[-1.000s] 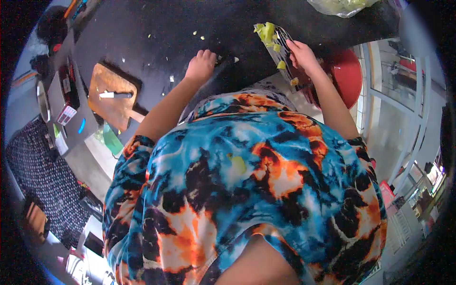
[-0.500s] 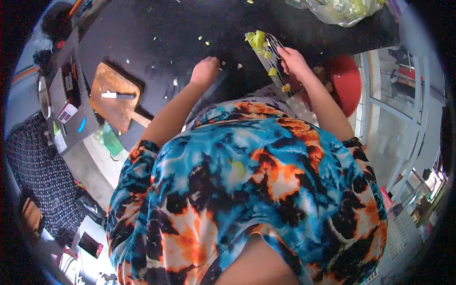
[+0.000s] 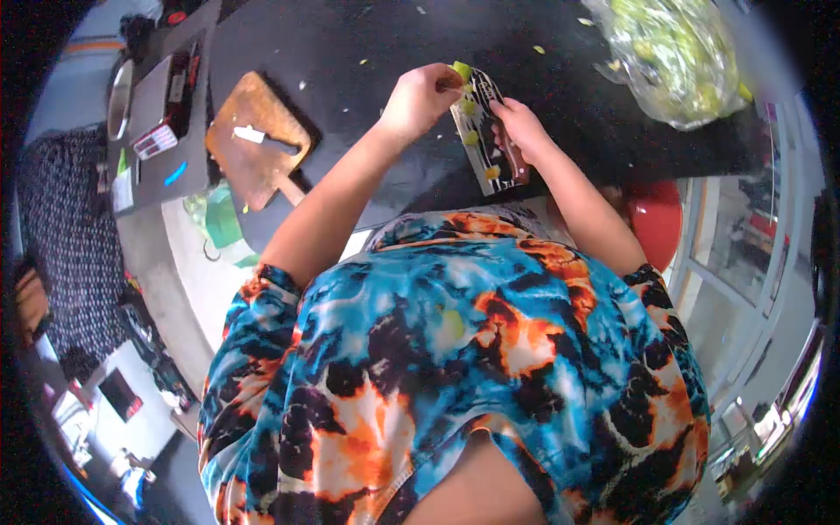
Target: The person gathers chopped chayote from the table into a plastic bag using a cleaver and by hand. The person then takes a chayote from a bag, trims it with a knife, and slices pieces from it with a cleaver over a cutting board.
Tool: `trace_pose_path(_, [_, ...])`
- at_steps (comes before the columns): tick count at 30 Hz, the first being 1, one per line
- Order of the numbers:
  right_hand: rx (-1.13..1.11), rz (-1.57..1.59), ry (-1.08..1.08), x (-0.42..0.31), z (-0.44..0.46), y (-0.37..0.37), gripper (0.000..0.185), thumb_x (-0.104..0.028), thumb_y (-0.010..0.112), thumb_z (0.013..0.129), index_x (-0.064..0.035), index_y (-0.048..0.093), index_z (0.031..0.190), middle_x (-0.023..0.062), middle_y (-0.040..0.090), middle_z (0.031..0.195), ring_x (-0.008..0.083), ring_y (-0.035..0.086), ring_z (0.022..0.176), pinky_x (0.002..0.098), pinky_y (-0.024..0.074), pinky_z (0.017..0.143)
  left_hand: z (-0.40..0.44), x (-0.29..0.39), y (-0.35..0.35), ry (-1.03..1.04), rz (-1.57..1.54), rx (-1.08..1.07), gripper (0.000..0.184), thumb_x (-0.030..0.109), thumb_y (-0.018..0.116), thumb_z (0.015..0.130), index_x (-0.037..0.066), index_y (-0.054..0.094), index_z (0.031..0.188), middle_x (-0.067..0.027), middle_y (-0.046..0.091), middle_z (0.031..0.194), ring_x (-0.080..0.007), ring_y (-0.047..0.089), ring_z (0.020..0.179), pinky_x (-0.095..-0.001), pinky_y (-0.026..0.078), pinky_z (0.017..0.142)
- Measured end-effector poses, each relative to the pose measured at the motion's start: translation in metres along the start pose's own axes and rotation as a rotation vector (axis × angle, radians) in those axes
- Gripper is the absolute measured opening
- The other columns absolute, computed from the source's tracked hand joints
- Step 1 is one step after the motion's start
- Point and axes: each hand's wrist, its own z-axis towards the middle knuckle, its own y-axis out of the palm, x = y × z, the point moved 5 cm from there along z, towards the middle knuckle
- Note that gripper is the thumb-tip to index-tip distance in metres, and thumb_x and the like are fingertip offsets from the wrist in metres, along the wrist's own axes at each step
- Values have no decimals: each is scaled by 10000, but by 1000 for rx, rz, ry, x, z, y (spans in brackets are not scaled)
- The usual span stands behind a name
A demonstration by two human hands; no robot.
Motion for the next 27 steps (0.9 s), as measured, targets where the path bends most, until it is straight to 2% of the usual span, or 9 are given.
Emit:
trace_pose_path(2, [-69, -38, -36, -13, -3, 23, 224, -287, 495, 946, -68, 538, 921, 8, 520, 655, 124, 493, 520, 281, 429, 475, -10, -6, -17, -16, 56, -19, 308, 159, 679, 774, 7, 636, 1039, -128, 670, 876, -188, 643, 797, -309, 499, 767])
trace_pose_path(5, [-150, -35, -25, -29, -7, 56, 222, -298, 507, 942, -82, 513, 892, 9, 522, 632, 127, 495, 492, 277, 432, 466, -39, -5, -58, -73, 9, 97, 243, 150, 669, 782, 12, 636, 978, -117, 659, 832, -184, 626, 754, -305, 495, 735])
trace_pose_path(8, [-185, -49, 38, -53, -20, 115, 199, -308, 542, 930, -131, 487, 858, -13, 530, 610, 104, 516, 491, 264, 424, 454, -75, -23, -119, -172, -34, 253, 154, 106, 669, 731, -2, 631, 833, -151, 650, 778, -236, 653, 739, -344, 503, 691])
trace_pose_path(12, [-240, -114, 92, -61, -35, 202, 189, -307, 539, 931, -140, 486, 858, -10, 535, 614, 114, 523, 493, 270, 430, 441, -130, -60, -176, -132, -4, 324, 218, 157, 702, 723, 17, 550, 792, -122, 583, 697, -206, 568, 648, -351, 465, 635])
trace_pose_path(16, [-143, -63, 208, -48, -24, 240, 179, -299, 519, 938, -129, 475, 902, 9, 525, 606, 141, 516, 483, 294, 439, 451, -133, -98, -180, -2, -10, 256, 143, 137, 662, 722, 75, 674, 850, -153, 640, 833, -345, 610, 780, -400, 494, 717])
trace_pose_path(20, [-168, -40, 236, -28, -23, 247, 176, -276, 492, 950, -108, 503, 900, 18, 533, 613, 147, 527, 495, 303, 450, 460, -149, -105, -175, 185, 167, 287, 207, 52, 605, 711, 87, 686, 898, -127, 649, 900, -322, 581, 915, -401, 452, 837])
trace_pose_path(23, [-225, -48, 289, -29, -5, 246, 171, -272, 479, 957, -109, 502, 910, 16, 535, 614, 147, 529, 501, 315, 463, 470, -152, -116, -182, 28, 147, 287, 289, 61, 588, 758, 91, 650, 1039, -131, 600, 1034, -336, 511, 1018, -406, 424, 891])
trace_pose_path(26, [-211, -91, 351, -12, 10, 227, 163, -286, 495, 943, -125, 497, 917, 5, 541, 658, 143, 538, 563, 325, 473, 524, -174, -116, -160, 11, 161, 260, 343, 89, 579, 795, 111, 607, 1136, -139, 542, 1137, -339, 461, 1089, -406, 394, 936])
trace_pose_path(27, [-203, -110, 373, -5, 17, 223, 162, -281, 490, 945, -122, 495, 917, 11, 538, 662, 148, 540, 566, 330, 475, 522, -185, -121, -145, 58, 189, 265, 366, 232, 597, 819, 134, 592, 1171, -138, 514, 1158, -343, 445, 1090, -433, 378, 954])
